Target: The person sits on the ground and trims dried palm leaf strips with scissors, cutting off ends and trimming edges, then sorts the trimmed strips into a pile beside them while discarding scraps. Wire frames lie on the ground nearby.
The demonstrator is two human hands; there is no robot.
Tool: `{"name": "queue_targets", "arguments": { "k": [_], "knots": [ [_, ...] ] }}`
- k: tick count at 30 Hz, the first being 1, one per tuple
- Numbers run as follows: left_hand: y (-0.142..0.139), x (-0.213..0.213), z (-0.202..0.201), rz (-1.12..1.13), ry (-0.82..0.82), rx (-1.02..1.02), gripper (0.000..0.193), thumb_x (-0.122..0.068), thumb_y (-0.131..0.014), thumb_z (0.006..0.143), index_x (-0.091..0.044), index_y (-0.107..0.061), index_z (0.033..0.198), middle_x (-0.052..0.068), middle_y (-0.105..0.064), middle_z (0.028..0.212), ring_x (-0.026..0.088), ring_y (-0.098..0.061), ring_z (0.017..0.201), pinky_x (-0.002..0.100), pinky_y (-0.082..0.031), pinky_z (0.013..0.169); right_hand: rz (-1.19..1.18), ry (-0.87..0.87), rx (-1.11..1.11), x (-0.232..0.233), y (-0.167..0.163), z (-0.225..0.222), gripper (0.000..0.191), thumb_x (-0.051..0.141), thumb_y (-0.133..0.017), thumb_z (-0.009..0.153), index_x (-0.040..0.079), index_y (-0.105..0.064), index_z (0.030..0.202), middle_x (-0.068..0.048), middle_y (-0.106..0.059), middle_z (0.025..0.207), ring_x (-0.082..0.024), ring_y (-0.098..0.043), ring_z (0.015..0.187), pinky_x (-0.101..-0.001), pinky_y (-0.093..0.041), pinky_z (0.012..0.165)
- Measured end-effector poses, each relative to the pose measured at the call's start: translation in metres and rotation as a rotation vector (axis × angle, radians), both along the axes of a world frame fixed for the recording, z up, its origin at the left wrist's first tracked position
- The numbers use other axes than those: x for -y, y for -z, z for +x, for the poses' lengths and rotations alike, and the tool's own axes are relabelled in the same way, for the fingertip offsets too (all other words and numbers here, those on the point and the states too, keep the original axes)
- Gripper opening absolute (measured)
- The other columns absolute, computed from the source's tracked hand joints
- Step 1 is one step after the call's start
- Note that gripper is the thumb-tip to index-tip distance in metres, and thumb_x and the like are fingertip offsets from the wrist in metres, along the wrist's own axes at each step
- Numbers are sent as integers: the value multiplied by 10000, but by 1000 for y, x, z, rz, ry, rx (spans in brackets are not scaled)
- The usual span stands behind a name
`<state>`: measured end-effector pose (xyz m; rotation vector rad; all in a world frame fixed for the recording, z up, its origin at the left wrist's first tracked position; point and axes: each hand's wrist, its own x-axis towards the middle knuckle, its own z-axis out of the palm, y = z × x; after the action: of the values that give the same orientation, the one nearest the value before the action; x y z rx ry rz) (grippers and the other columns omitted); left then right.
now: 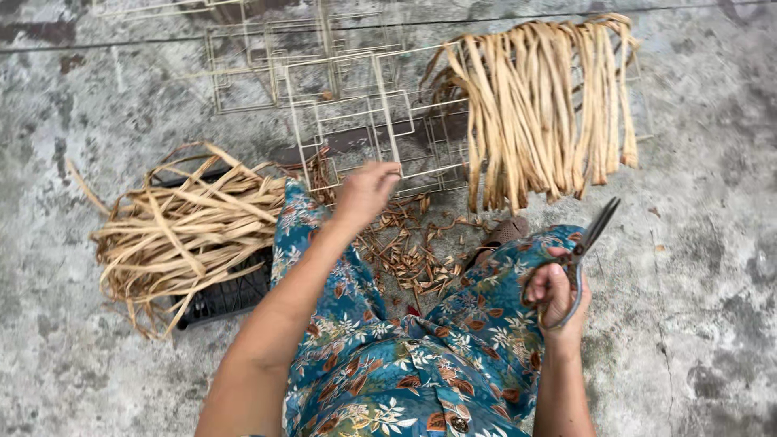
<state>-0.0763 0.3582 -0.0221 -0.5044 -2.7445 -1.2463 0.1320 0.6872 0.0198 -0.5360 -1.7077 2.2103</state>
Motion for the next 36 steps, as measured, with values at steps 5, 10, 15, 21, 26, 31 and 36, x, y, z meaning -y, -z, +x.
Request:
{"name": "queue_targets", "arguments": {
  "k": [5, 10, 15, 21, 26, 31, 36],
  "knots": [
    [42, -134, -8, -113, 327, 420, 387, -334, -686, 968, -271, -641, 1347, 114, -646, 1310, 289, -617, 1212, 440, -492, 1048, 3, 33, 35, -2, -1, 2, 318, 150, -596, 1031, 3, -546, 1309, -27, -546, 747, -100, -494, 583, -257, -443, 501],
    [74, -194, -16, -174, 229, 639, 606, -348, -659, 978, -301, -411, 1529, 175, -315, 1543, 352, -376, 1387, 529, -336, 1120, -28, 43, 2, -8, -2, 3, 310, 131, -609, 1018, 9, -558, 1299, -37, -560, 741, -106, -503, 580, -261, -453, 500],
    [62, -183, -15, -75, 143, 616, 483, -231, -623, 1008, -247, -512, 1477, 77, -508, 1430, 260, -616, 934, 349, -537, 759, -54, 50, -12, -12, -5, 4, 319, 140, -625, 1007, 1, -566, 1288, -44, -565, 747, -109, -508, 584, -278, -470, 502],
    [12, -127, 10, 282, 46, 559, 405, -37, -593, 982, -214, -683, 1335, 41, -661, 1249, 68, -626, 730, 179, -545, 540, -72, 23, -34, -9, -3, 3, 316, 129, -629, 1011, -1, -564, 1292, -45, -557, 746, -111, -508, 585, -286, -462, 504],
    [-25, -94, -1, 457, 23, 496, 437, -28, -583, 962, -277, -667, 1312, -35, -705, 1250, 72, -663, 732, 159, -596, 610, -57, -7, -11, -2, -2, -1, 320, 114, -624, 999, 10, -563, 1295, -44, -572, 757, -111, -513, 583, -283, -466, 509],
    [-24, -95, -19, 192, 89, 348, 419, -91, -690, 887, -226, -663, 1283, 33, -602, 1268, 119, -657, 892, 221, -627, 798, -32, -31, -7, 5, -2, -2, 317, 104, -622, 1004, 12, -561, 1301, -42, -575, 759, -111, -516, 587, -278, -464, 515],
    [20, -112, -18, -1, 90, 467, 287, -202, -674, 960, -203, -682, 1247, 19, -661, 1232, 171, -684, 1000, 363, -572, 916, -8, -33, 13, 7, 3, -4, 321, 93, -628, 993, 13, -569, 1298, -40, -582, 762, -109, -522, 592, -275, -464, 516]
  ]
}}
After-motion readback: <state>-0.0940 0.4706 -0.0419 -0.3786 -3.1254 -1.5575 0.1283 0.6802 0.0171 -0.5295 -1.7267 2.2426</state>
